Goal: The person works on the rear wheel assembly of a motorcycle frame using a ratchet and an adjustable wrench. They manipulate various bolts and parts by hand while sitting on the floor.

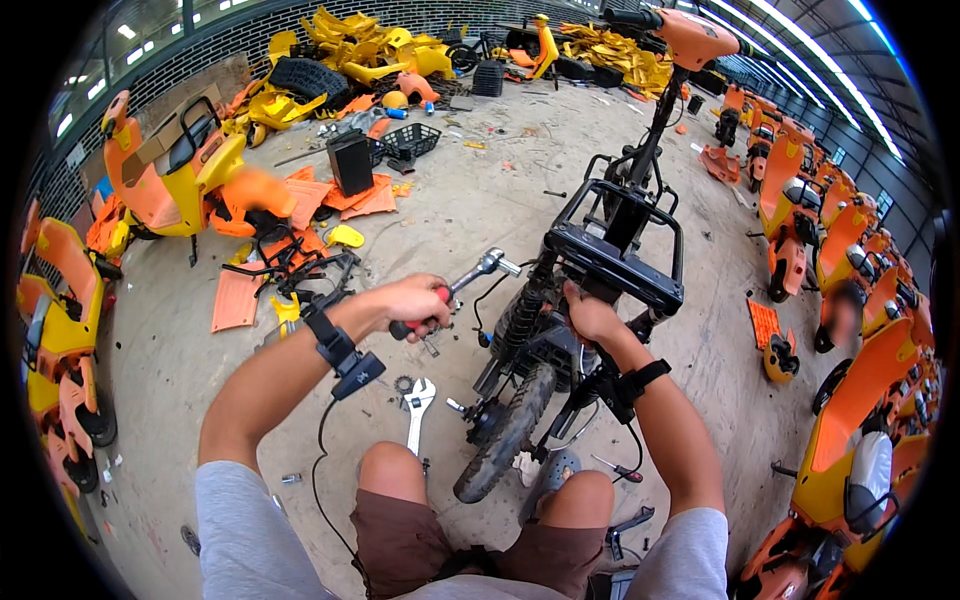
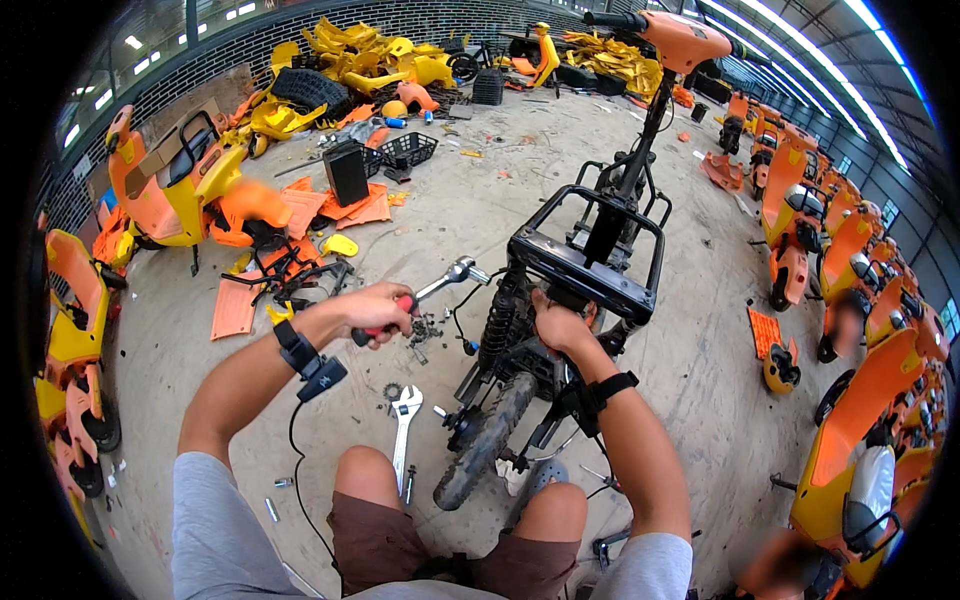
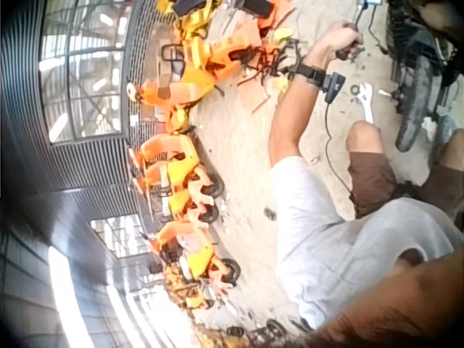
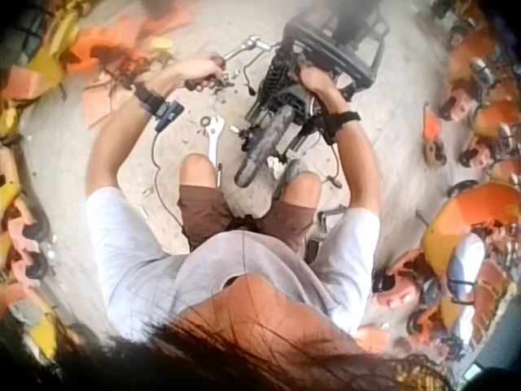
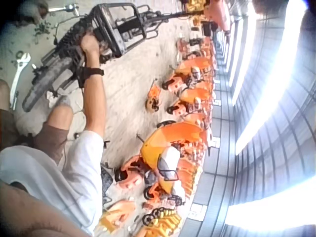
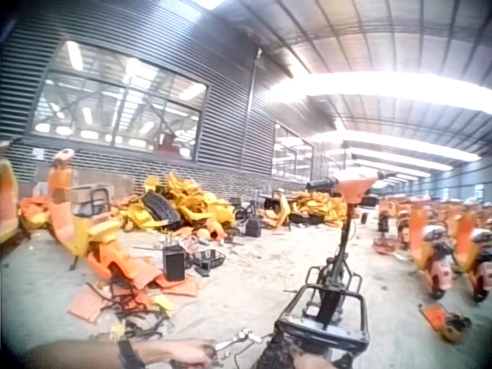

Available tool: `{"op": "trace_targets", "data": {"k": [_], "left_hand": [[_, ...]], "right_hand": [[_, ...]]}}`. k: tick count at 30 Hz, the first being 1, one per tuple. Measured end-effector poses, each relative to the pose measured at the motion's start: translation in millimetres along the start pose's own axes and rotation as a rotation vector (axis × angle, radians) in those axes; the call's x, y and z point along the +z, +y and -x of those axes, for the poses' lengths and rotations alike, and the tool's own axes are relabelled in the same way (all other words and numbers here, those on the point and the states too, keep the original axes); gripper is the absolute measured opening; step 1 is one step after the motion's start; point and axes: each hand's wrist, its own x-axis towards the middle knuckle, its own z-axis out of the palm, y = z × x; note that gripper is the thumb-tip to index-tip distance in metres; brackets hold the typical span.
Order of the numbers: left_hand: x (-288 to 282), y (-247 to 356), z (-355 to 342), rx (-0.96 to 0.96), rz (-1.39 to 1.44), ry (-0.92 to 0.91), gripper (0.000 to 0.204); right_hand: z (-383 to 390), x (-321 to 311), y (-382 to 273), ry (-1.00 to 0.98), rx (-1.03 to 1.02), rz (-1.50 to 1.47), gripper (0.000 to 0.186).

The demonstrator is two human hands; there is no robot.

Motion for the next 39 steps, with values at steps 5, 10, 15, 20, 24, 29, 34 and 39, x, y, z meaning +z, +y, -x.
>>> {"op": "trace_targets", "data": {"k": [5, 10, 15, 20, 24, 29, 34, 39], "left_hand": [[23.8, -27.0, -4.0, 0.090, 0.076, 0.053, 0.030], [40.7, -39.8, -21.4, 0.115, 0.165, 0.072, 0.031], [32.6, -24.3, -11.6, 0.114, 0.136, 0.029, 0.031], [21.4, -20.5, -5.4, 0.079, -0.028, 0.053, 0.029], [22.7, -31.1, -6.6, 0.074, 0.005, 0.038, 0.029], [17.9, -22.0, 1.0, 0.063, 0.040, -0.005, 0.027], [22.4, -15.7, 3.5, 0.031, 0.085, -0.021, 0.020], [28.5, -17.6, 1.2, 0.024, 0.138, 0.015, 0.027]], "right_hand": [[0.9, -0.8, -4.4, -0.040, 0.101, 0.011, 0.075], [-9.4, 4.0, 9.8, 0.024, 0.019, 0.119, 0.081], [-12.9, 3.7, 22.4, 0.087, -0.010, 0.205, 0.082], [-2.0, 3.1, 0.4, 0.013, 0.062, 0.105, 0.082], [4.3, -1.2, -13.9, -0.044, 0.118, 0.102, 0.083], [-1.7, -0.3, -0.8, -0.004, 0.038, 0.139, 0.082], [-0.4, -0.3, -2.8, -0.027, 0.094, 0.111, 0.081], [4.7, -4.0, -8.0, -0.032, 0.090, 0.067, 0.077]]}}
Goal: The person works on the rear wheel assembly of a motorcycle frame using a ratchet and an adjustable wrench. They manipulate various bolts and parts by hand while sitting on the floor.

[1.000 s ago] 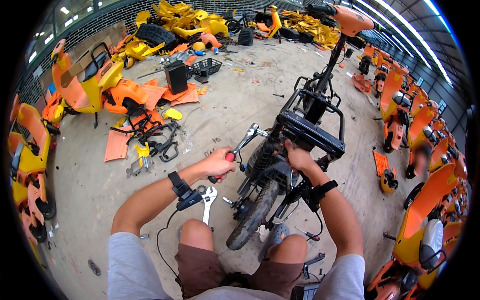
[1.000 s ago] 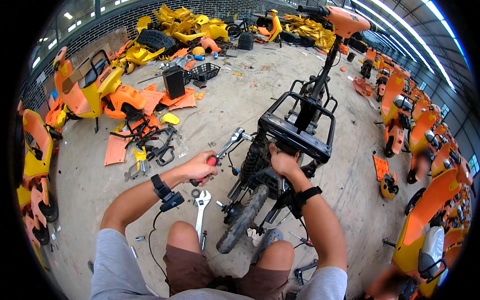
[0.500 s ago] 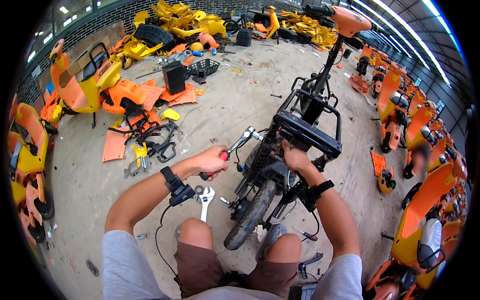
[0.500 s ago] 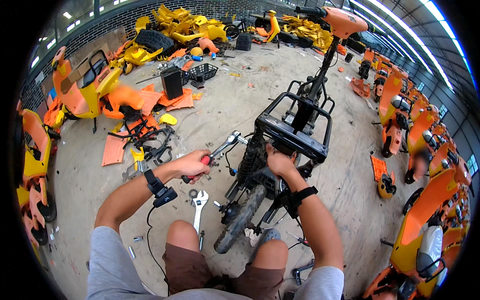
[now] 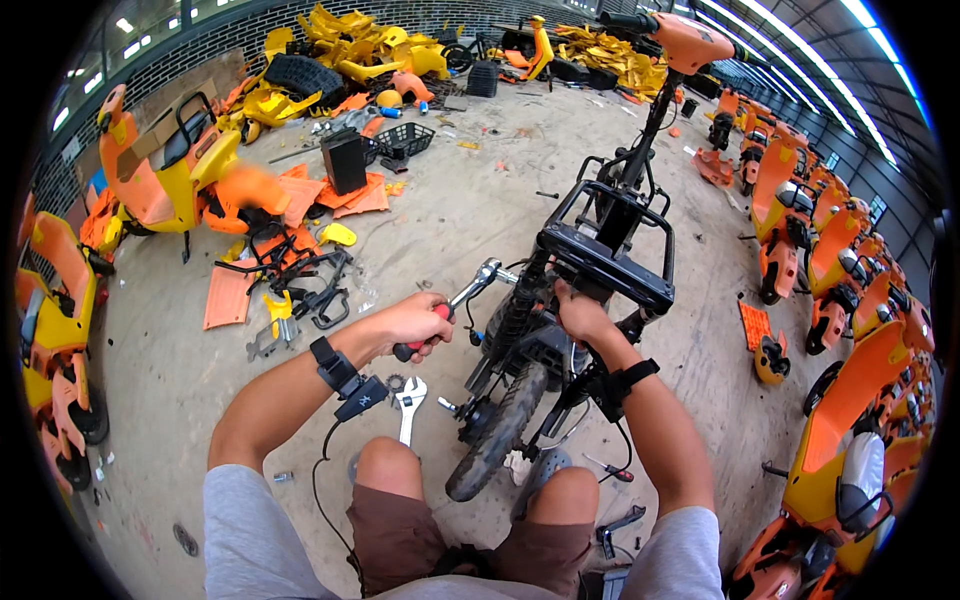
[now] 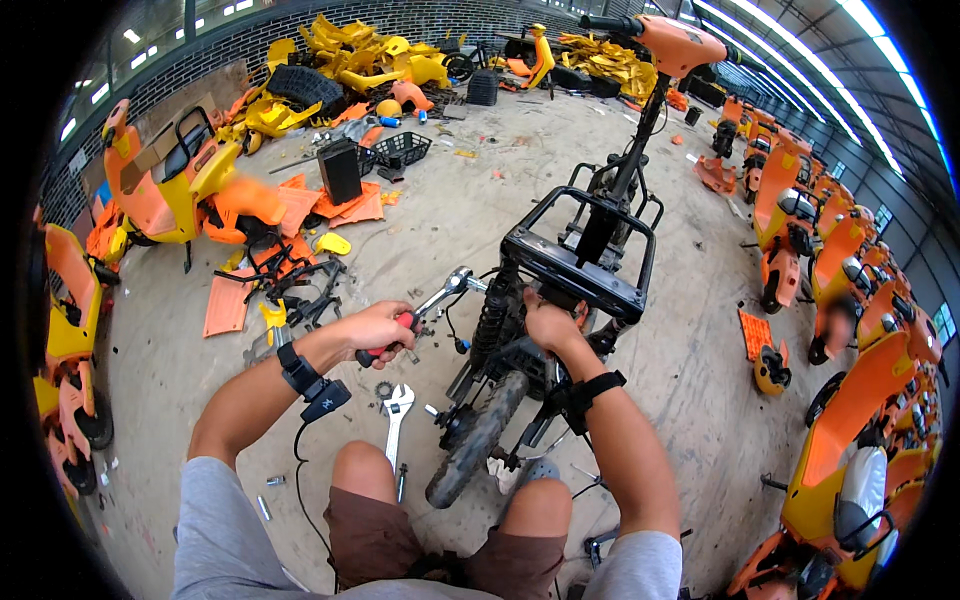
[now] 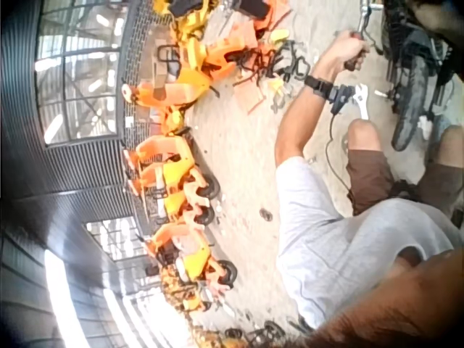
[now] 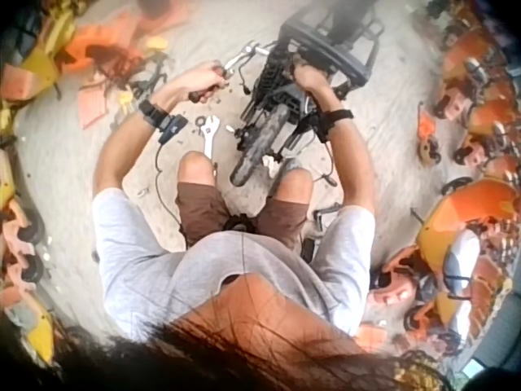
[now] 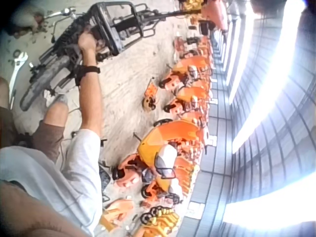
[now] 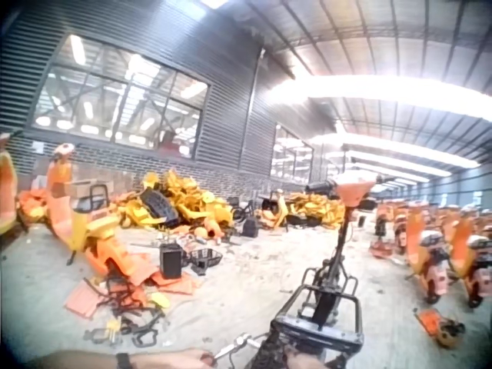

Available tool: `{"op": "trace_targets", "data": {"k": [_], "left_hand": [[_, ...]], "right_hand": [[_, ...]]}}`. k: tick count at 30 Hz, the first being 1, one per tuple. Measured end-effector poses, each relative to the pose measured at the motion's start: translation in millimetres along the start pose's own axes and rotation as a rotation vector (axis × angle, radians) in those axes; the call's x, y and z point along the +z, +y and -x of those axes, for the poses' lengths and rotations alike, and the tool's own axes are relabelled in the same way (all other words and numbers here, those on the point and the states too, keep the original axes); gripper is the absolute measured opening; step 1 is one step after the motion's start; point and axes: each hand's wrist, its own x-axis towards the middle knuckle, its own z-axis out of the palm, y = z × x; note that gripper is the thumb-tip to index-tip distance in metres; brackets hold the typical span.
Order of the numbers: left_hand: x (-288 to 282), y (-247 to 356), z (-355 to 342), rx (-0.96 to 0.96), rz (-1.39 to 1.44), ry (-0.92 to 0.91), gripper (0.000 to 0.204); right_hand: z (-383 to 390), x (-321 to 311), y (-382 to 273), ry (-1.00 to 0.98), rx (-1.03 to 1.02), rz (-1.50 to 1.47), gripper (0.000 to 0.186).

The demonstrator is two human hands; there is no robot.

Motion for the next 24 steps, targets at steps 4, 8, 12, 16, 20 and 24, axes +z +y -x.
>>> {"op": "trace_targets", "data": {"k": [4, 8, 12, 16, 20, 24], "left_hand": [[-0.6, -5.5, 0.5, 0.023, 0.030, 0.076, 0.028], [-0.1, -6.0, -2.9, 0.082, 0.055, 0.046, 0.029], [8.3, 0.5, -9.6, 0.105, 0.029, 0.033, 0.030], [11.2, -5.2, -12.5, 0.110, 0.050, 0.064, 0.029], [8.8, -12.3, -7.7, 0.094, 0.067, 0.100, 0.030], [10.7, -13.7, -10.3, 0.096, 0.034, 0.085, 0.031]], "right_hand": [[6.5, 2.8, -7.6, 0.070, -0.043, 0.028, 0.075], [4.4, 0.8, -5.7, 0.045, -0.035, 0.048, 0.074], [-0.6, 2.3, 3.0, 0.083, -0.094, 0.053, 0.073], [4.6, -0.4, -7.9, 0.025, -0.026, 0.070, 0.072], [4.4, -0.8, -8.5, 0.017, 0.017, 0.063, 0.072], [-3.8, 1.1, 6.0, 0.079, -0.061, 0.065, 0.074]]}}
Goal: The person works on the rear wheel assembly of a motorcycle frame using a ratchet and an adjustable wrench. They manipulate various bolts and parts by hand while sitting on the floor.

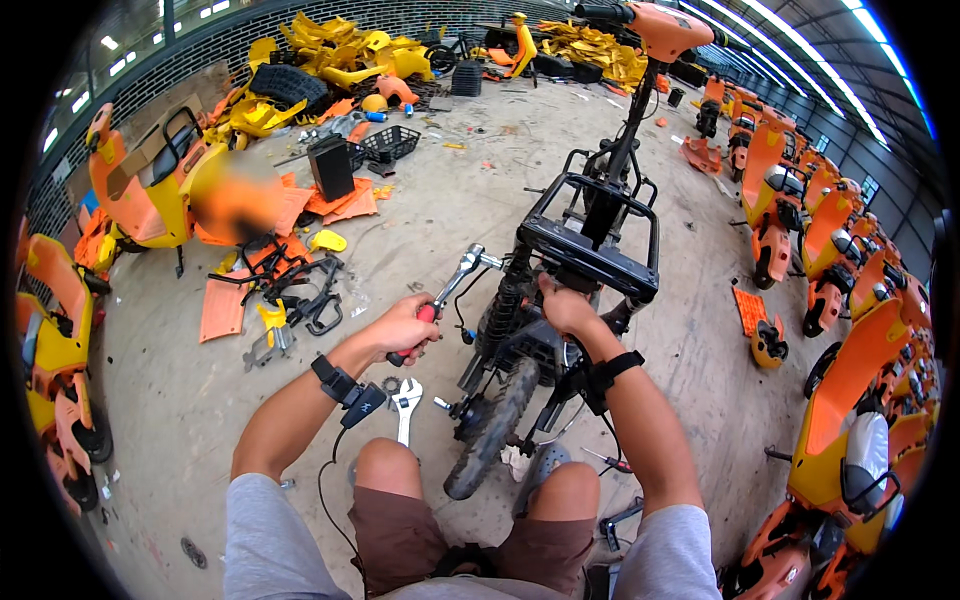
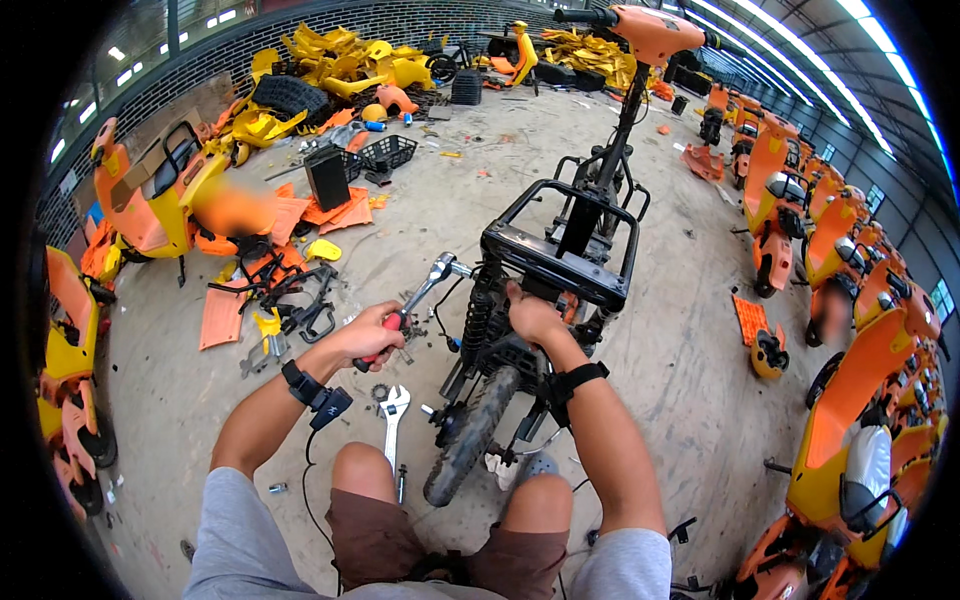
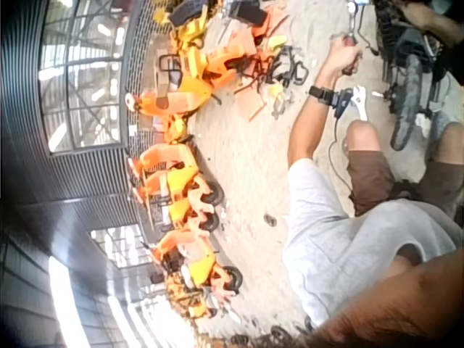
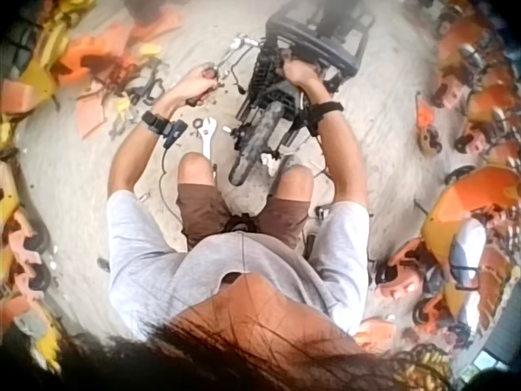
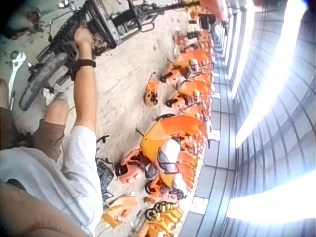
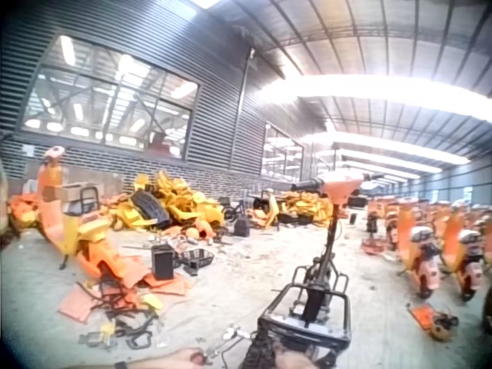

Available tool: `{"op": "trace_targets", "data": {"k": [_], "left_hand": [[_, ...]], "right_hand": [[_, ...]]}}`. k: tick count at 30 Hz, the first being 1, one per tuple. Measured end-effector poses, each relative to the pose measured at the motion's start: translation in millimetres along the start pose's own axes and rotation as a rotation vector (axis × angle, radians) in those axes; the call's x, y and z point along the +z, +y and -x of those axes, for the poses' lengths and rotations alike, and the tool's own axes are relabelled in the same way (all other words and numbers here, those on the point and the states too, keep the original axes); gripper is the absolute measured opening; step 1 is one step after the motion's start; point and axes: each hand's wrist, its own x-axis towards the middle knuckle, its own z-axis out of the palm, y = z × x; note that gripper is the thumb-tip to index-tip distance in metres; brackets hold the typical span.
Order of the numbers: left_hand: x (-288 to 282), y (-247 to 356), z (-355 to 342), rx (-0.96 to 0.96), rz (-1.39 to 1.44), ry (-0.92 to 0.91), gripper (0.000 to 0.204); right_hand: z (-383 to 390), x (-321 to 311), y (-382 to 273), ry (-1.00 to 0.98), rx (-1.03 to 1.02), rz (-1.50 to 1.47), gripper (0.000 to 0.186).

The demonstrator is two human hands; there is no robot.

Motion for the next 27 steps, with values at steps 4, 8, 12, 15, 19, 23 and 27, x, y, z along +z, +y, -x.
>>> {"op": "trace_targets", "data": {"k": [4, 8, 12, 15, 19, 23, 27], "left_hand": [[1.0, -6.8, -0.2, -0.004, -0.030, 0.000, 0.033], [-1.8, -16.9, -9.8, 0.059, -0.157, -0.028, 0.039], [7.0, -38.1, -18.1, 0.142, -0.234, -0.003, 0.050], [11.0, -77.7, -37.7, 0.216, -0.334, 0.125, 0.057], [13.6, -77.5, -45.0, 0.280, -0.386, 0.191, 0.051], [14.5, -92.5, -50.4, 0.447, -0.465, 0.333, 0.043], [22.1, -88.7, -55.9, 0.423, -0.405, 0.340, 0.040]], "right_hand": [[4.4, -0.8, -12.6, -0.053, 0.056, -0.013, 0.075], [0.9, -1.9, -5.9, -0.071, 0.044, 0.005, 0.074], [8.3, -6.9, -14.0, -0.116, 0.068, -0.013, 0.074], [9.5, -1.1, -14.6, -0.033, 0.016, -0.034, 0.073], [12.9, -4.8, -21.4, -0.049, 0.105, -0.032, 0.072], [13.9, -3.2, -25.0, -0.036, 0.069, -0.063, 0.070], [0.6, -1.2, -1.8, 0.070, 0.033, -0.002, 0.071]]}}
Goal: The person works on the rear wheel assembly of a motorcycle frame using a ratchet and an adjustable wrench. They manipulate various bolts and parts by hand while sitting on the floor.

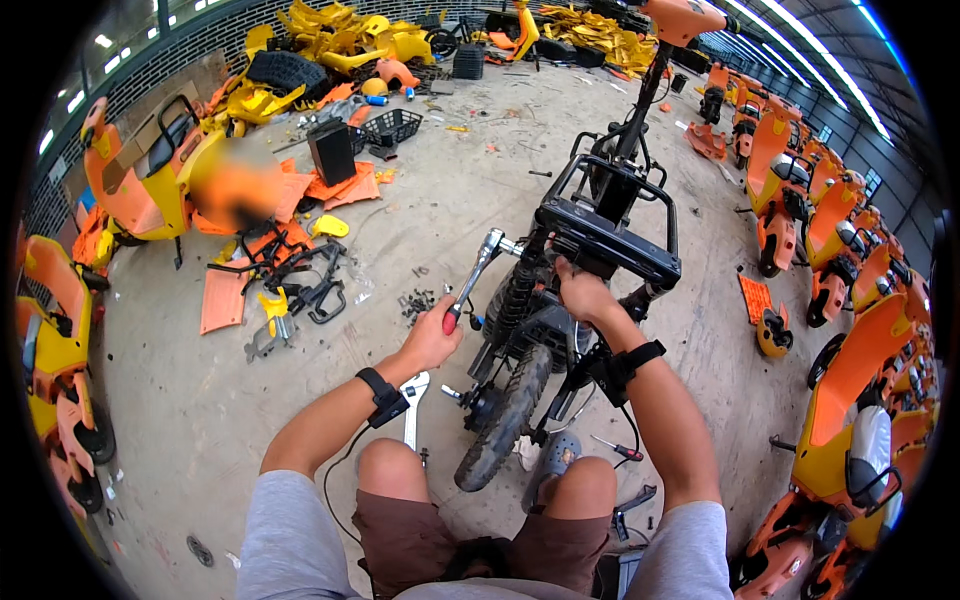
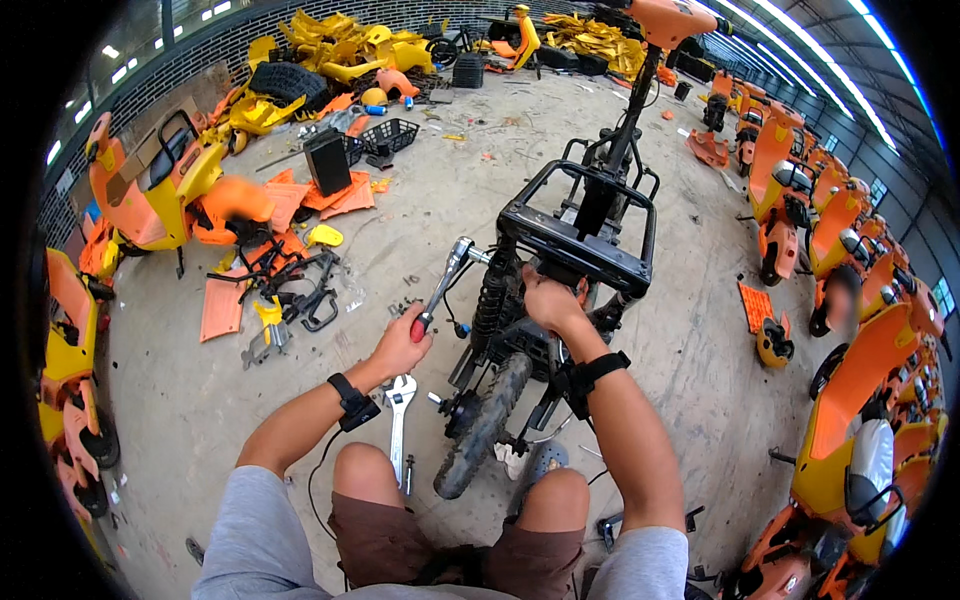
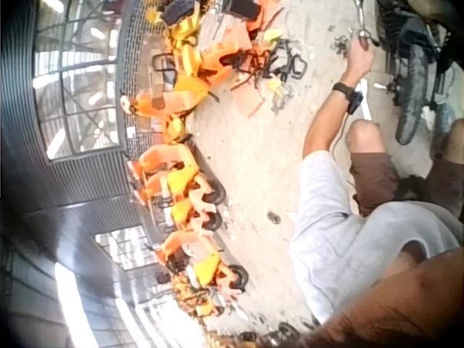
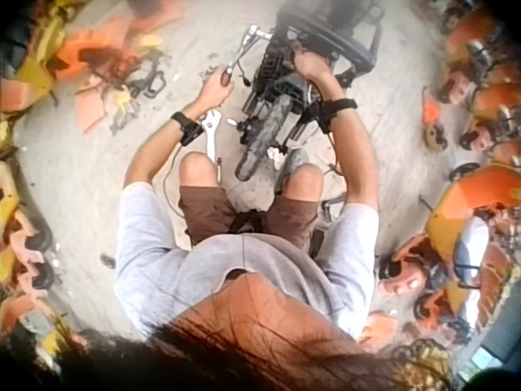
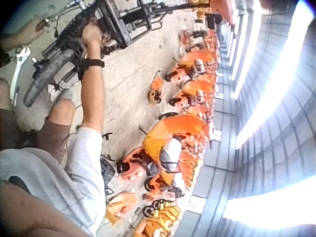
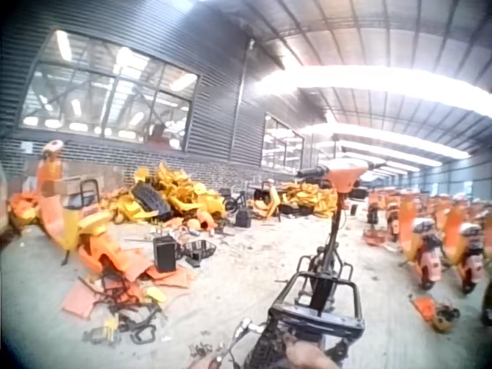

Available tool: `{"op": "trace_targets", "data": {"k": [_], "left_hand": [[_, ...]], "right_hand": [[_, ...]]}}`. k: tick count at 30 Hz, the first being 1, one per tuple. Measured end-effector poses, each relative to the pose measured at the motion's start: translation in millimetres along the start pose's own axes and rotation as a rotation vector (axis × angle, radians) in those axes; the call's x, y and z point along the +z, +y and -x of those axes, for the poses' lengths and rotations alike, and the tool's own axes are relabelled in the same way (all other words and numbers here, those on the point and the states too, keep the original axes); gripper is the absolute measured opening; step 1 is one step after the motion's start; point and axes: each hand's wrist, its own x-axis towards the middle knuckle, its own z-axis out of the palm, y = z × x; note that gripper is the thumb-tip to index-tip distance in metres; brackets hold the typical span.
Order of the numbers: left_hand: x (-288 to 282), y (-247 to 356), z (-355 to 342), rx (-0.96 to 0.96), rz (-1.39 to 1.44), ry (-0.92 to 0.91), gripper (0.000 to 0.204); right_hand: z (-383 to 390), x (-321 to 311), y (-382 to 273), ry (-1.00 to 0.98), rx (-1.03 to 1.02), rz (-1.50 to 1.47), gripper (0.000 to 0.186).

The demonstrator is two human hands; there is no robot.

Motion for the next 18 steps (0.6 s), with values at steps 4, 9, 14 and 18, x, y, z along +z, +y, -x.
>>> {"op": "trace_targets", "data": {"k": [4, 9, 14, 18], "left_hand": [[-2.1, -24.6, 1.4, 0.052, -0.019, 0.059, 0.037], [11.6, -30.5, 2.8, 0.071, 0.012, 0.093, 0.033], [28.6, -45.8, 1.3, 0.166, 0.032, 0.178, 0.031], [26.5, -45.9, -3.1, 0.120, 0.029, 0.141, 0.030]], "right_hand": [[6.4, -0.4, -22.2, -0.128, 0.112, -0.046, 0.072], [6.5, 13.8, -5.0, -0.033, 0.015, 0.029, 0.075], [5.2, 19.1, -0.7, 0.080, -0.025, 0.096, 0.074], [7.9, 18.3, -6.8, 0.117, -0.060, 0.115, 0.073]]}}
